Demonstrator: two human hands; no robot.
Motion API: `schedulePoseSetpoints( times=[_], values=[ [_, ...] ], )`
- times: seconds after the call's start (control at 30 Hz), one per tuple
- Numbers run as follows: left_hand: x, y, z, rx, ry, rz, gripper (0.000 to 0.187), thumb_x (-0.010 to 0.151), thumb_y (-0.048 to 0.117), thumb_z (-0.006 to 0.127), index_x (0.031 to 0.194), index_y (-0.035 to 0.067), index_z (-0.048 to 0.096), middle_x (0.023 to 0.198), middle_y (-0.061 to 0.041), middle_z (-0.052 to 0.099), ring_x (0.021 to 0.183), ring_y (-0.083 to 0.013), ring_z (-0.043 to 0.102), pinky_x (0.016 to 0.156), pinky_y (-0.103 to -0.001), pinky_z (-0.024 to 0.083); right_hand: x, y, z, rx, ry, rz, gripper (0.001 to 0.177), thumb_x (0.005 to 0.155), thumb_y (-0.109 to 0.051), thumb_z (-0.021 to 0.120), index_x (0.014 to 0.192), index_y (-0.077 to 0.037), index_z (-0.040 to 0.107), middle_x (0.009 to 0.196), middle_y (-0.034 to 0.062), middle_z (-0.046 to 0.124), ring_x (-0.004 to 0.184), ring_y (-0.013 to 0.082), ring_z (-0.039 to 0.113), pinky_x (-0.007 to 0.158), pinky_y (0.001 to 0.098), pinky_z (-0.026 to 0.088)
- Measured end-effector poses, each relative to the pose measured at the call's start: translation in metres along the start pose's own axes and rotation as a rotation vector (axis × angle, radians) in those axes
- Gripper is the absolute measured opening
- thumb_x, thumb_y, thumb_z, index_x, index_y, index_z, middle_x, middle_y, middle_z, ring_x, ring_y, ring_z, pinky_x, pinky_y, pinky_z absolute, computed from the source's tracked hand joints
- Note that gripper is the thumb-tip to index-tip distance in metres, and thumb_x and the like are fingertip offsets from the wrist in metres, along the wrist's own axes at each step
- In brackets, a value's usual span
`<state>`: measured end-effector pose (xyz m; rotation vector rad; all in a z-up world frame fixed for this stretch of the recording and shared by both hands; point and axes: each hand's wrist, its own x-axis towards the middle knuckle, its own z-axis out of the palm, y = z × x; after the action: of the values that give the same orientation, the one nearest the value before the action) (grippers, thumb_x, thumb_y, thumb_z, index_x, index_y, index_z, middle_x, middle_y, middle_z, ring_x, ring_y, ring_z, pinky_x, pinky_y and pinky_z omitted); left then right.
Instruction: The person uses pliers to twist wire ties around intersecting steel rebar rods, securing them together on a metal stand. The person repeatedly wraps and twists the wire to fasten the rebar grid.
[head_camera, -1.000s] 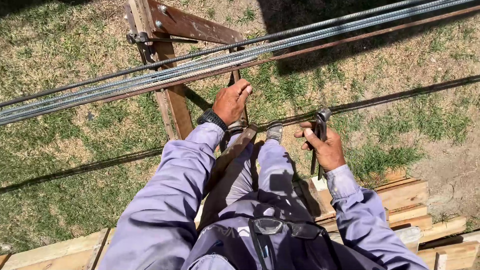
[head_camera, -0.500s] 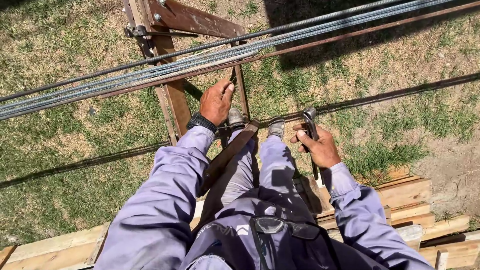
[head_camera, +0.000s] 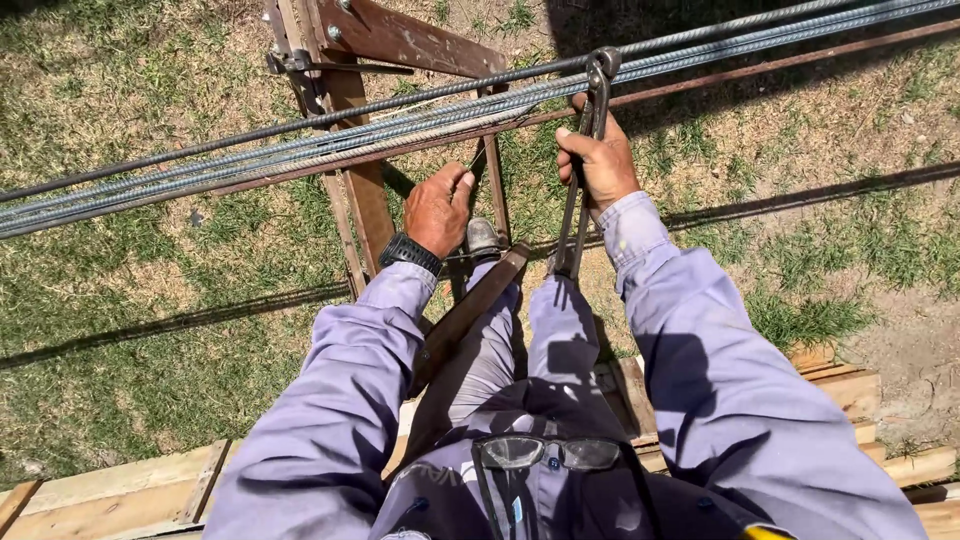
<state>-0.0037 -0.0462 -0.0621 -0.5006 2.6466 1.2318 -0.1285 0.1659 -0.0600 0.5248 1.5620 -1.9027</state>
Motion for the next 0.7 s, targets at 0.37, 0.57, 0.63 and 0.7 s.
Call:
schedulePoseSetpoints(
  times=[0.37,0.57,0.63,0.7],
  values=[
    [-0.004,0.034,-0.019,-0.118,-0.062,-0.252,0.028,0.104,0.032,0.051,0.116,0.017,0.071,0.109,-0.017,0.074,0.107,-0.0412,0.069,0.092,-0.053,0.053,-0.024,-0.028,0.030,0.203,0.095,0.106,0.018,0.083,-0.012,0.074,0.096,-0.015,0.062,0.061,0.0045,0.058,0.049,0.0157,0.061,0.051,0.0335,0.056],
    [-0.008,0.044,-0.029,-0.047,-0.049,-0.237,0.028,0.104,0.032,0.051,0.114,0.015,0.071,0.097,-0.022,0.075,0.099,-0.0438,0.071,0.087,-0.055,0.054,-0.021,-0.019,0.031,0.207,0.066,0.133,0.018,0.083,-0.014,0.073,0.095,-0.016,0.060,0.061,0.0029,0.058,0.050,0.0146,0.059,0.053,0.0338,0.054],
    [-0.009,0.047,-0.030,-0.034,-0.035,-0.236,0.028,0.105,0.031,0.051,0.114,0.013,0.071,0.094,-0.022,0.075,0.096,-0.0429,0.072,0.086,-0.053,0.055,-0.020,-0.018,0.033,0.189,0.059,0.137,0.019,0.083,-0.014,0.073,0.095,-0.015,0.059,0.061,0.0034,0.058,0.050,0.0145,0.059,0.053,0.0340,0.054],
    [-0.011,0.045,-0.027,-0.029,-0.045,-0.256,0.028,0.103,0.033,0.052,0.111,0.015,0.072,0.093,-0.023,0.074,0.098,-0.0444,0.071,0.085,-0.056,0.054,-0.023,-0.019,0.038,0.140,0.081,0.122,0.024,0.082,-0.014,0.073,0.103,-0.012,0.062,0.058,0.0041,0.057,0.045,0.0134,0.059,0.047,0.0287,0.053]
  ],
)
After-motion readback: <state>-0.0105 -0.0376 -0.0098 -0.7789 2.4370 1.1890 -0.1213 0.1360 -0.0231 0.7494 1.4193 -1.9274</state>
